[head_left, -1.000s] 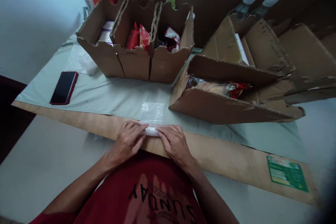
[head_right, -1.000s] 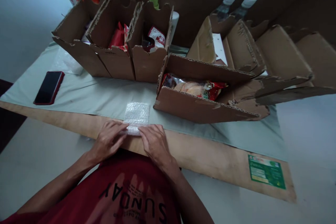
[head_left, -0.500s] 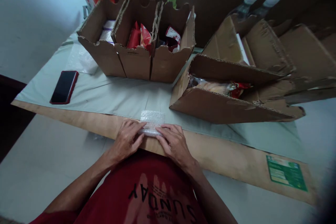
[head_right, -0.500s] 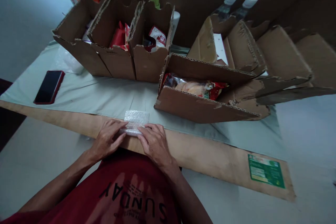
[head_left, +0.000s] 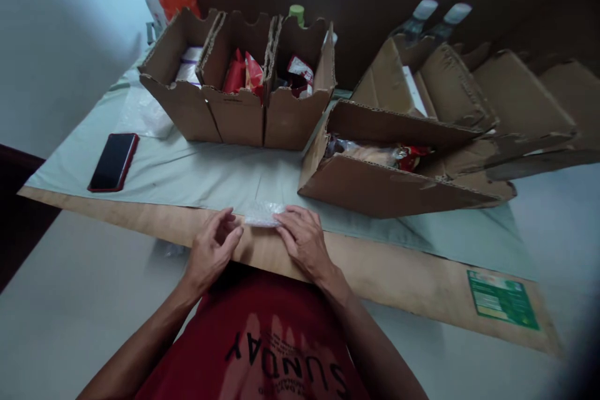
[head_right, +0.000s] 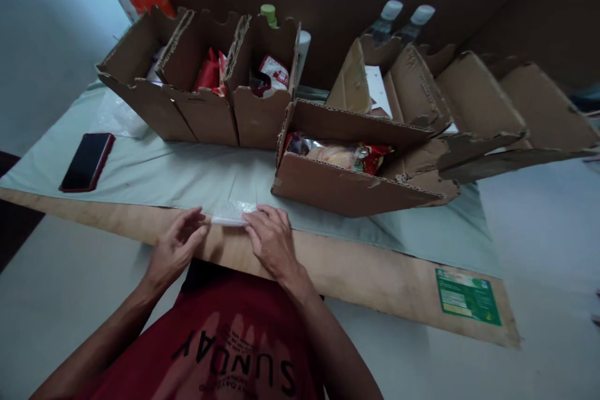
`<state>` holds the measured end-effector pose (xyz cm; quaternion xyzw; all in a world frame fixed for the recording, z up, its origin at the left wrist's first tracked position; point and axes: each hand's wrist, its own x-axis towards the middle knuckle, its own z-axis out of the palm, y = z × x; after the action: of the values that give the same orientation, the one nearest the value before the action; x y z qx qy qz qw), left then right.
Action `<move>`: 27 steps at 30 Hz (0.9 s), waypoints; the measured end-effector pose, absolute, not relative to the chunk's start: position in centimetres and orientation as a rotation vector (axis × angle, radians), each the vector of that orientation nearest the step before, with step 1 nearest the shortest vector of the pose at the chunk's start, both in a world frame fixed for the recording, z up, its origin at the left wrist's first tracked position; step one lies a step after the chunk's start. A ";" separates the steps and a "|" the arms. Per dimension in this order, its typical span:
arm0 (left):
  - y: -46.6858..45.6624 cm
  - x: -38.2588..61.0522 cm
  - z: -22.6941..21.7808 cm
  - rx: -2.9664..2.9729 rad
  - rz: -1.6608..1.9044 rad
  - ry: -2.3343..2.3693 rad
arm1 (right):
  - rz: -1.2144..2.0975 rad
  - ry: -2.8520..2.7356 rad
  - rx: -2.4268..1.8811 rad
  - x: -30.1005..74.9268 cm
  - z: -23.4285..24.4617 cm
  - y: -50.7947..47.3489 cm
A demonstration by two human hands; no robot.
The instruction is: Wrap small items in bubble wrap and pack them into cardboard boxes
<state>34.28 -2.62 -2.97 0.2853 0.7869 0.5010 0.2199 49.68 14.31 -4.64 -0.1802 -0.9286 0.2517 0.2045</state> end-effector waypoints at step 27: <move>9.3 36.7 -0.7 1.611 1.467 1.959 | 0.111 -2.654 -0.766 64.0 18.1 32.1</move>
<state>36.70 9.34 -0.69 0.5467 0.6649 0.4979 0.1057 63.98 32.12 18.15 -0.2722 -0.9429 0.0395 0.1876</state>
